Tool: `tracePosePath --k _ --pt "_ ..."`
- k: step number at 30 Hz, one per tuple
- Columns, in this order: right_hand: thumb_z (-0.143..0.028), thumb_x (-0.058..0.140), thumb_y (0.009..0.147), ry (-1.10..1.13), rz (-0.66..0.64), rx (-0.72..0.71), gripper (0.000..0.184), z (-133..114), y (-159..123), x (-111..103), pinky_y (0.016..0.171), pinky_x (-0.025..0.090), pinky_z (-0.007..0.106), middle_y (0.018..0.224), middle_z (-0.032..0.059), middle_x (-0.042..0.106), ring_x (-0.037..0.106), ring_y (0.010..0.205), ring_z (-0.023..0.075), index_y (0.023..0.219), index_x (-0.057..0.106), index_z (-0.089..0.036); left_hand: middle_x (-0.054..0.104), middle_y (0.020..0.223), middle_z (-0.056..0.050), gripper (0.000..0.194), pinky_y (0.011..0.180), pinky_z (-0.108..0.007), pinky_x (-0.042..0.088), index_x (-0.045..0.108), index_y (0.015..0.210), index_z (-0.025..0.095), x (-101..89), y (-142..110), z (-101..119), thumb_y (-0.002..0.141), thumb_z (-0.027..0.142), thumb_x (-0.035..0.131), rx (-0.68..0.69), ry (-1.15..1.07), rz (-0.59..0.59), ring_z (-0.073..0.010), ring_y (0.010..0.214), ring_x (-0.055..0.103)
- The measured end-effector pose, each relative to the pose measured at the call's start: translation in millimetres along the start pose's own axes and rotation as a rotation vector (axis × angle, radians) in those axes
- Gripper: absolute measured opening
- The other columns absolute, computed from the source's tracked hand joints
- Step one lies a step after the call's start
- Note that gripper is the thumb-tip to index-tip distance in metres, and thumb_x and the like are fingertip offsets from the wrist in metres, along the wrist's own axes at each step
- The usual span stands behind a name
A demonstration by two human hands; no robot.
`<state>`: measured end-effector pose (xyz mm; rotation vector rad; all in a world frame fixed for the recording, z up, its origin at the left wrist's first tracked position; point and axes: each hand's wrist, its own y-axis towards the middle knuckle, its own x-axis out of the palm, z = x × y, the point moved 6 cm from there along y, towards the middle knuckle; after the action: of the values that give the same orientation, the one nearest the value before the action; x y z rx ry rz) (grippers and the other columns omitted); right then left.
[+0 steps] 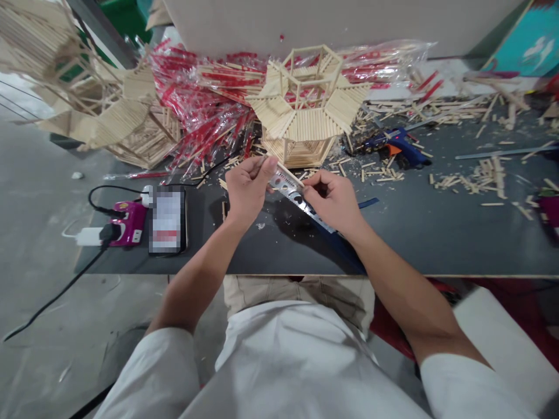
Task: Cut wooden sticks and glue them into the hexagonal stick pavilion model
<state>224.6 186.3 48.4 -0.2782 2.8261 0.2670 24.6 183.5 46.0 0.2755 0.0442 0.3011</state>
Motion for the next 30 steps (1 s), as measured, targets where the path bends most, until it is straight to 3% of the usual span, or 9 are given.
tracePosePath --k 30 --pt "-0.025 0.066 0.081 -0.024 0.014 -0.011 0.006 -2.9 -1.9 2.1 0.057 0.032 0.031 0.062 -0.0028 0.054 0.044 0.056 0.0129 0.078 0.062 -0.022 0.07 0.073 0.0 0.038 0.048 -0.02 0.055 0.075 0.09 0.02 0.3 -0.9 1.4 0.093 0.058 0.075 -0.009 0.052 0.013 -0.0115 0.059 0.069"
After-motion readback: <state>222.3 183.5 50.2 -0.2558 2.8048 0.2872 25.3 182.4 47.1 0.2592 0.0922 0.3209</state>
